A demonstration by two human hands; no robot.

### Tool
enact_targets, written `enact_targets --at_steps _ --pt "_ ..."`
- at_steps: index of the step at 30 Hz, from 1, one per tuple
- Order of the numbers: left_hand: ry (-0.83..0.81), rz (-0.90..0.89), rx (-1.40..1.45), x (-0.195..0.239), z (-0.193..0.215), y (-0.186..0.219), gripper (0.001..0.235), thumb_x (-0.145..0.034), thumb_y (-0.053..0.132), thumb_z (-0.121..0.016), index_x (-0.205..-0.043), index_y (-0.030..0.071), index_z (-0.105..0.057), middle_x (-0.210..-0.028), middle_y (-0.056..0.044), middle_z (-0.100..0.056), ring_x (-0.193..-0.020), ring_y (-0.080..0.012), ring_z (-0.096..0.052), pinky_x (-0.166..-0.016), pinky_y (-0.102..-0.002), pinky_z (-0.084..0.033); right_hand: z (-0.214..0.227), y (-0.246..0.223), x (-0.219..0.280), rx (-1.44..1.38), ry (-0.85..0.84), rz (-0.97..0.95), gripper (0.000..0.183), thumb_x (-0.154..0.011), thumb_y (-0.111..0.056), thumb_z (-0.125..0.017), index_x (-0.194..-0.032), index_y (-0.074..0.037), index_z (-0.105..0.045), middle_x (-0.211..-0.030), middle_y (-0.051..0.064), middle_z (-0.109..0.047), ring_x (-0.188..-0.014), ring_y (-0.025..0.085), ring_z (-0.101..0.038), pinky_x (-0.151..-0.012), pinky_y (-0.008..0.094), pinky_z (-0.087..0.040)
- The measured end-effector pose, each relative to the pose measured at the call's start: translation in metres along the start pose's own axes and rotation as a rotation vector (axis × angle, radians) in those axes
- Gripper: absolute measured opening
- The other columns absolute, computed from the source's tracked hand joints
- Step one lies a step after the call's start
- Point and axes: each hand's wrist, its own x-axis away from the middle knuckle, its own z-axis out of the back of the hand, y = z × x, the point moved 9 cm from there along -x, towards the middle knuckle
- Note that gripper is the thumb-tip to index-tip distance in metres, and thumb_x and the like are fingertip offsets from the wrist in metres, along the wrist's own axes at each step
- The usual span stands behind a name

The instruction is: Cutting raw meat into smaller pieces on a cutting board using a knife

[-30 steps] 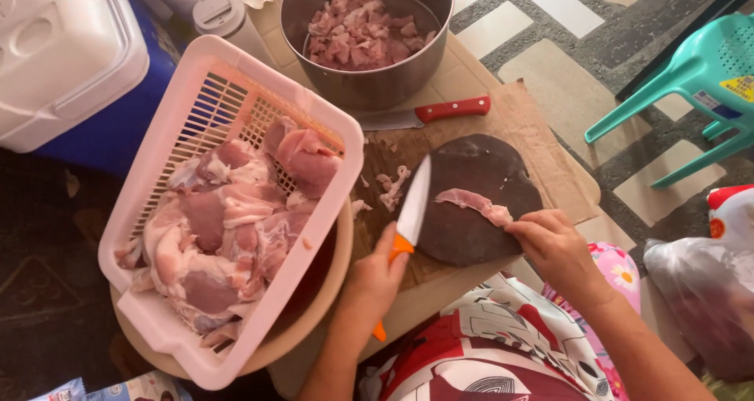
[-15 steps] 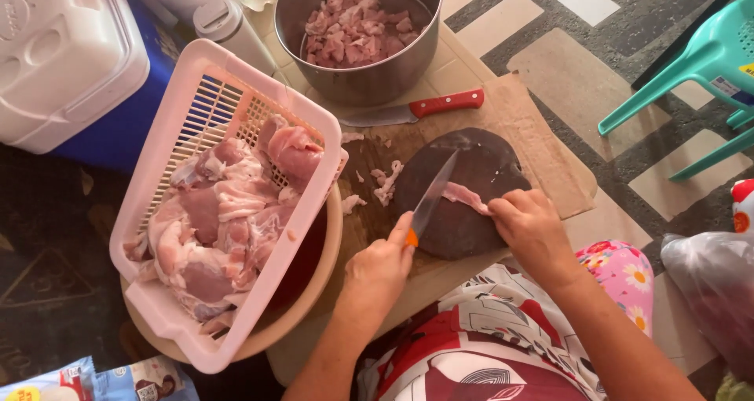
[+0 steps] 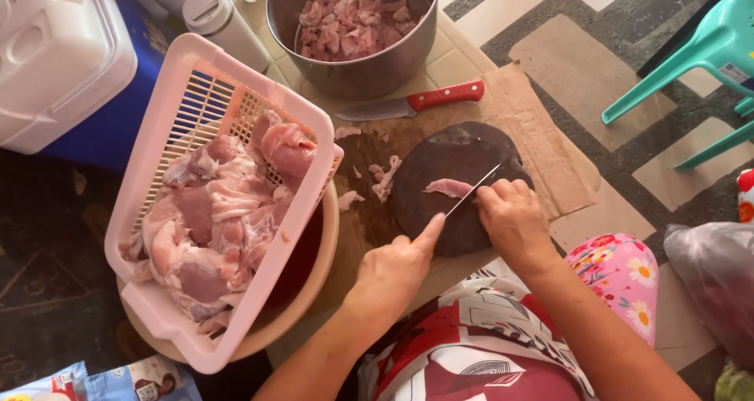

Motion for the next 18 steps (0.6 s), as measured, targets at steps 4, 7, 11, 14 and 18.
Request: enact_targets --at_steps 4,7,11,14,18 --pt "0.088 0.018 -0.056 -0.021 -0.030 0.015 0.062 -0.084 0.021 -0.064 -0.141 0.043 -0.059 -0.055 0.003 -0.046 -0.035 -0.0187 -0.056 -0.033 -0.041 -0.051 -0.001 0.000 0.000 -0.021 0.011 0.054 0.008 -0.094 -0.031 -0.065 -0.095 -0.025 -0.061 -0.084 -0.002 -0.052 -0.082 0.021 -0.058 -0.072 0.034 -0.050" --pt "0.099 0.047 0.023 -0.023 -0.031 0.016 0.066 -0.085 0.015 -0.060 -0.146 0.041 -0.057 -0.054 -0.001 -0.047 -0.036 -0.0235 -0.059 -0.033 -0.045 -0.052 -0.007 0.005 0.002 -0.008 0.017 0.043 0.007 -0.094 -0.030 -0.064 -0.097 -0.026 -0.060 -0.083 -0.003 -0.051 -0.081 0.021 -0.057 -0.070 0.034 -0.050" --pt "0.063 0.025 -0.054 0.013 -0.012 0.007 0.064 -0.083 0.017 -0.062 -0.141 0.041 -0.060 -0.050 -0.002 -0.048 -0.032 -0.0223 -0.057 -0.031 -0.045 -0.051 -0.003 0.011 0.001 -0.090 0.019 0.000 0.006 -0.095 -0.029 -0.065 -0.099 -0.025 -0.062 -0.083 -0.001 -0.050 -0.080 0.023 -0.058 -0.071 0.036 -0.051" --pt "0.059 0.029 -0.068 0.018 -0.017 0.007 0.061 -0.085 0.017 -0.062 -0.140 0.042 -0.061 -0.049 -0.003 -0.047 -0.031 -0.0232 -0.055 -0.028 -0.047 -0.049 -0.002 0.012 0.005 -0.185 -0.037 -0.008 0.006 -0.095 -0.029 -0.066 -0.100 -0.025 -0.063 -0.083 0.001 -0.052 -0.081 0.024 -0.059 -0.076 0.036 -0.052" --pt "0.125 0.094 -0.043 -0.007 -0.048 0.021 0.067 -0.085 0.013 -0.059 -0.144 0.044 -0.056 -0.051 -0.003 -0.043 -0.032 -0.0237 -0.052 -0.027 -0.051 -0.046 0.013 0.011 0.004 -0.433 -0.256 -0.068 0.011 -0.093 -0.032 -0.067 -0.099 -0.023 -0.068 -0.085 0.006 -0.062 -0.086 0.029 -0.064 -0.083 0.039 -0.054"
